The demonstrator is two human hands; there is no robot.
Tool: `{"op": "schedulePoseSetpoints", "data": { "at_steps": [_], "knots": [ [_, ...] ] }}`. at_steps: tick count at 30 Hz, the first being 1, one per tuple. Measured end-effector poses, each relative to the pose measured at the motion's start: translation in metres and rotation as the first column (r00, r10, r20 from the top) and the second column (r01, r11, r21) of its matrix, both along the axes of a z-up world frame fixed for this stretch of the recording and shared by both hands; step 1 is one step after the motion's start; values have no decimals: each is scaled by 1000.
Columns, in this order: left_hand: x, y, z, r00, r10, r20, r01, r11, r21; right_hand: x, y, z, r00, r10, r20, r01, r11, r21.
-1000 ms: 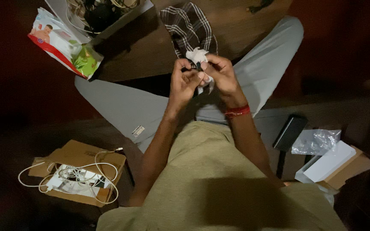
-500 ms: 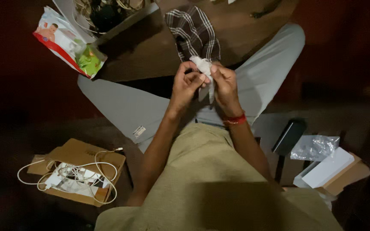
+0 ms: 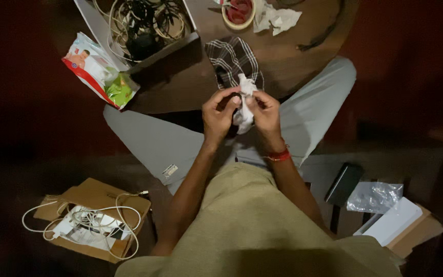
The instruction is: The person sits cross-legged on the floor and handles a black cable, wiping it with a cloth and manipulating its ends. They then use scissors to cut a piece of tape and apply it to the cable.
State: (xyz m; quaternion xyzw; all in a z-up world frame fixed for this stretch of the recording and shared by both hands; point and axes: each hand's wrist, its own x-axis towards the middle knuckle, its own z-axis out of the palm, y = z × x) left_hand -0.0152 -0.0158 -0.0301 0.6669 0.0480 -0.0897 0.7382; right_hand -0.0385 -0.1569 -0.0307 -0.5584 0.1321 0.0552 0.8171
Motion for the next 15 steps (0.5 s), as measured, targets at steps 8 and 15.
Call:
{"op": "schedulePoseSetpoints", "data": {
  "at_steps": [8,15],
  "knots": [
    [0,8,-13,999,36,19,-34,995,-96,1,-10,-10,996,91,-9,-91,996,24],
    [3,1,-21,985,26,170,-16,998,-58,9,1,-24,994,74,80,-43,942,-334]
  ]
}}
